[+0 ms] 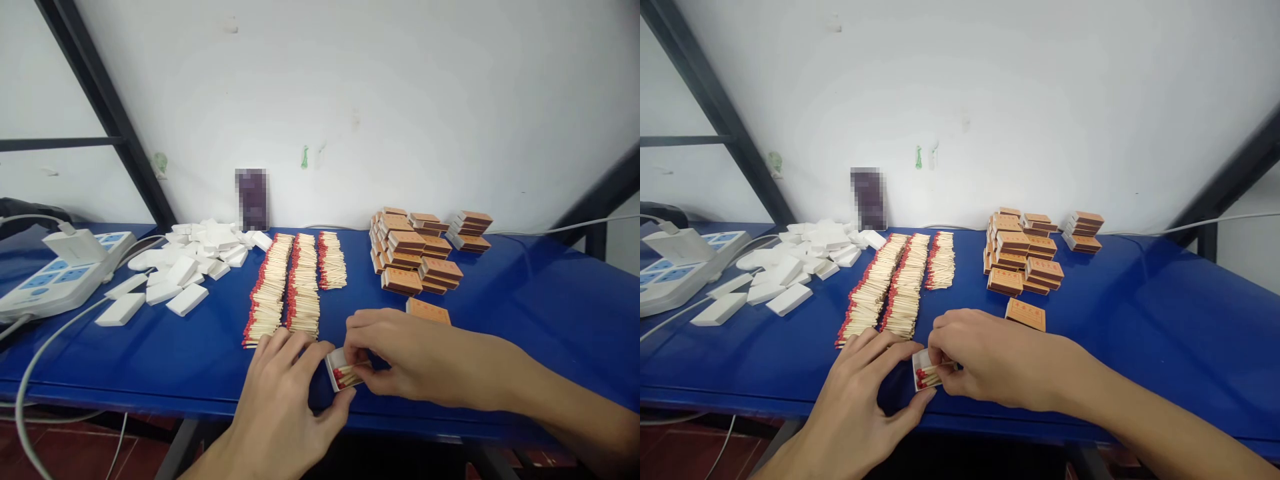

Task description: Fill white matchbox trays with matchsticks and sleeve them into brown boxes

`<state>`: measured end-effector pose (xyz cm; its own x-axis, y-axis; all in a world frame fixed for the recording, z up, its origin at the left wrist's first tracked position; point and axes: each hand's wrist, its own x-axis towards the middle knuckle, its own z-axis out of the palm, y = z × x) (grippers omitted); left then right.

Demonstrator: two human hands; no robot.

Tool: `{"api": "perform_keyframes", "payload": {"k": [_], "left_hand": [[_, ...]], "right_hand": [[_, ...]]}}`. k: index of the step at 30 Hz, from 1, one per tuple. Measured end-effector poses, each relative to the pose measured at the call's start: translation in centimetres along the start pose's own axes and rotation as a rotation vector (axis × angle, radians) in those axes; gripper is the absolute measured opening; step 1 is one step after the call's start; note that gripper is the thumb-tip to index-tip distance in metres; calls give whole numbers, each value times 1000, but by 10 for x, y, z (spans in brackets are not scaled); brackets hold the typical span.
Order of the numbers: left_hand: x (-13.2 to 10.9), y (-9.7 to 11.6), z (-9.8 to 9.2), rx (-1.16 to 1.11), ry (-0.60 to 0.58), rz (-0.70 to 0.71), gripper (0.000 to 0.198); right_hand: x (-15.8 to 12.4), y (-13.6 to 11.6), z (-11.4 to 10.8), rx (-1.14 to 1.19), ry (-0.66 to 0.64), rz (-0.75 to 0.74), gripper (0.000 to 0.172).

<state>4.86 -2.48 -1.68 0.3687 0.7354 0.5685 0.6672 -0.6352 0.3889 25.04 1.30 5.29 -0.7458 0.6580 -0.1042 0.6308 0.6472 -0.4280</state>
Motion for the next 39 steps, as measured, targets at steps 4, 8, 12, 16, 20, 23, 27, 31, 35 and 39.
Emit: {"api": "perform_keyframes", "payload": {"k": [4,8,12,16,20,23,27,31,35,39], "left_hand": [[0,0,0,-2,-3,1,19],[1,0,-1,6,4,9,20],[1,-1,-1,4,7,13,21],[0,-1,0,16,14,20,24],[-1,-1,-1,20,22,25,26],[-2,-1,-1,21,14,37,27],[-3,-2,-1,29,7,71,31],[-3,-3,0,29,-5,87,32],[-3,-3,-1,35,-21,85,33],[-3,-3,-1,40,-15,90,31]], "right_hand": [[0,3,1,-45,5,-65,12],[0,3,2,-70,16,-109,16],[-3,2,0,-76,24,-124,18],[-4,8,-7,-57,162,-112,18],[5,25,-11,-169,460,-25,19],[20,41,-7,-301,459,64,18],[42,57,0,-438,369,94,21],[52,66,5,-495,346,83,24],[54,71,6,-502,353,68,23],[55,72,4,-469,351,66,23]]}}
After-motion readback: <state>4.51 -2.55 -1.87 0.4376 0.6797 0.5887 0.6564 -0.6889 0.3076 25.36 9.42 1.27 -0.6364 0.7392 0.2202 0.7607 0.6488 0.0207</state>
